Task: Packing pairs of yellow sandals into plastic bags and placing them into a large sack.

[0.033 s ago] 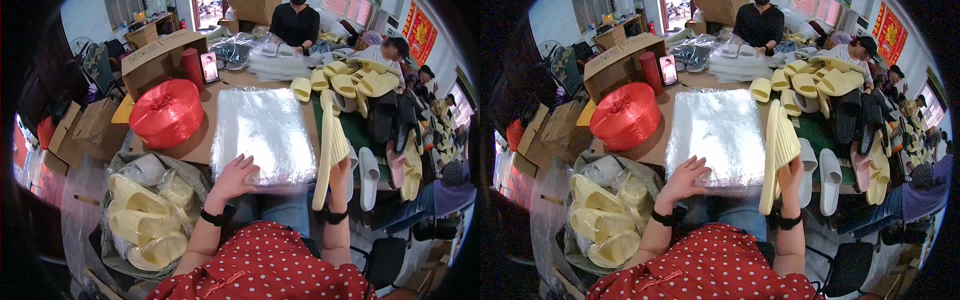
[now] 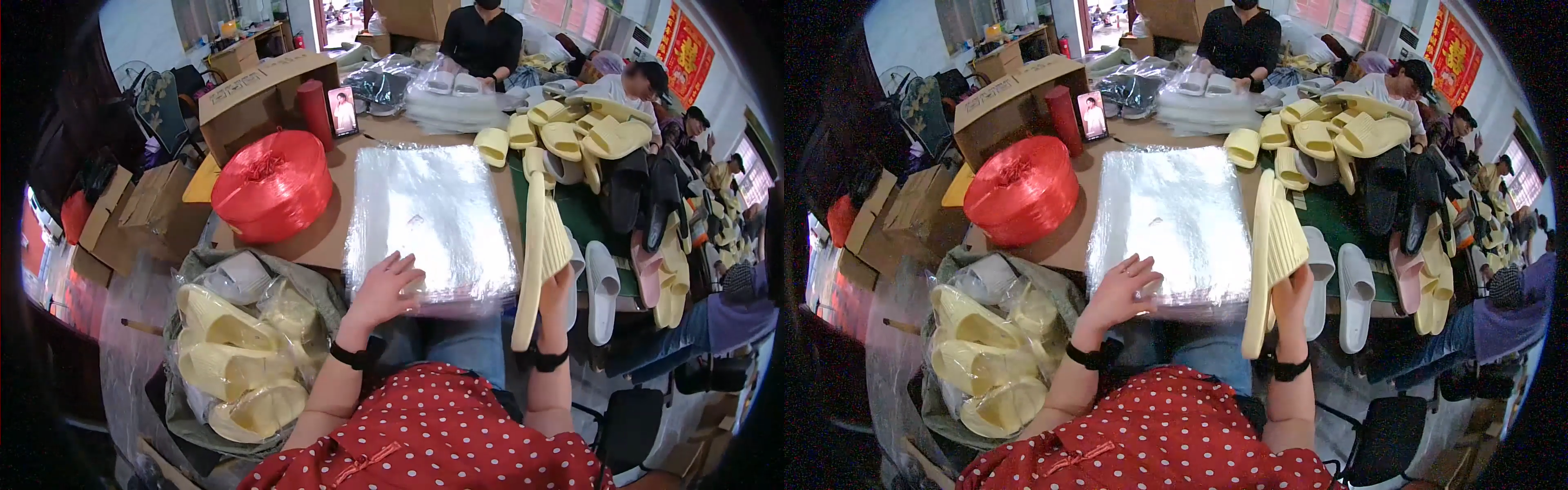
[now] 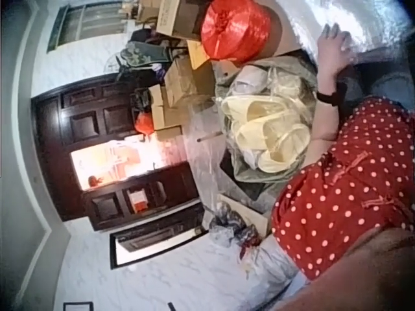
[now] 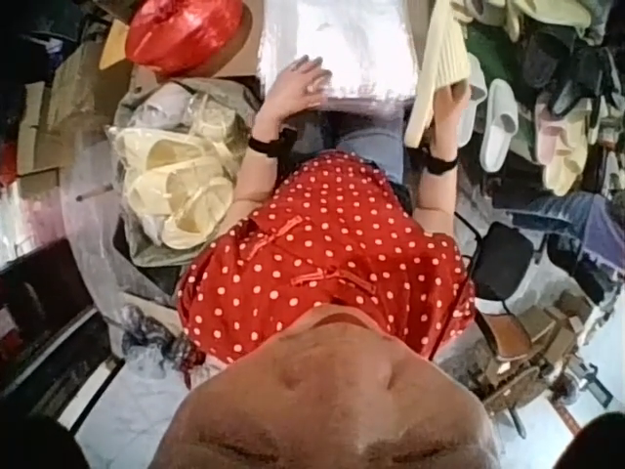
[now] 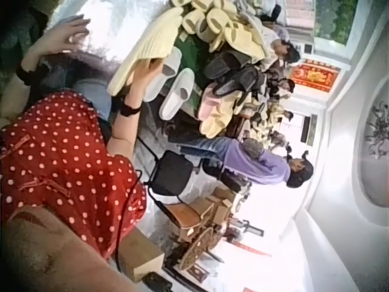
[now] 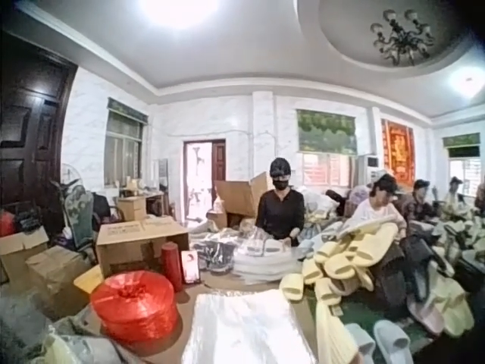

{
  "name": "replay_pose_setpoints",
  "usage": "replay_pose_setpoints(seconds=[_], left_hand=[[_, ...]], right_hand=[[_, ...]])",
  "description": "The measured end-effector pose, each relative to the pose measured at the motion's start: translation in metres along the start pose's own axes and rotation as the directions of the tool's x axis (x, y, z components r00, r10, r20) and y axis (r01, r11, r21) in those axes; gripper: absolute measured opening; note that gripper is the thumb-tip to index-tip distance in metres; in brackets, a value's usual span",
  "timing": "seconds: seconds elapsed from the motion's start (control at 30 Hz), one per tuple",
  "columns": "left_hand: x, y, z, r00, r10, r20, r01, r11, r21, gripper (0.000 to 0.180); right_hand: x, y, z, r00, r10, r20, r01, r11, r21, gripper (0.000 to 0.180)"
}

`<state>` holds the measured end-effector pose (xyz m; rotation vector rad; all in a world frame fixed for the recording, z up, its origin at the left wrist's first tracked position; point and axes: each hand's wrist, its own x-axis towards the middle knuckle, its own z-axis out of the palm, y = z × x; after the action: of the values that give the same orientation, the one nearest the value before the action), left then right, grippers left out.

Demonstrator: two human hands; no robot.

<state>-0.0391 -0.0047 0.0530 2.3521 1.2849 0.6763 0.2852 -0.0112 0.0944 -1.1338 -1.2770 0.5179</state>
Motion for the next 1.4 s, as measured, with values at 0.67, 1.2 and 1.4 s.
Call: replay_pose_setpoints(seconds=[0.67, 1.2, 1.4], left_hand=[[0.033, 0.011, 0.020, 0.931, -0.296, -0.214, 0.191, 0.893, -0.408, 0.025], [0.044, 0.005, 0.018, 0.827, -0.526, -0.199, 0.323, 0.733, -0.599, 0.033], [0.043, 0.010, 0.013, 0.802, -0.586, -0.120, 0.385, 0.659, -0.646, 0.034]], right_hand=[[-0.053, -0.006, -0.029, 0.995, 0.029, 0.098, -0.033, 0.998, 0.046, 0.031], [-0.052, -0.034, -0.012, 0.954, 0.013, 0.300, 0.044, 0.982, -0.183, 0.032], [-0.056, -0.026, -0.017, 0.980, 0.031, 0.198, 0.044, 0.930, -0.364, 0.028]])
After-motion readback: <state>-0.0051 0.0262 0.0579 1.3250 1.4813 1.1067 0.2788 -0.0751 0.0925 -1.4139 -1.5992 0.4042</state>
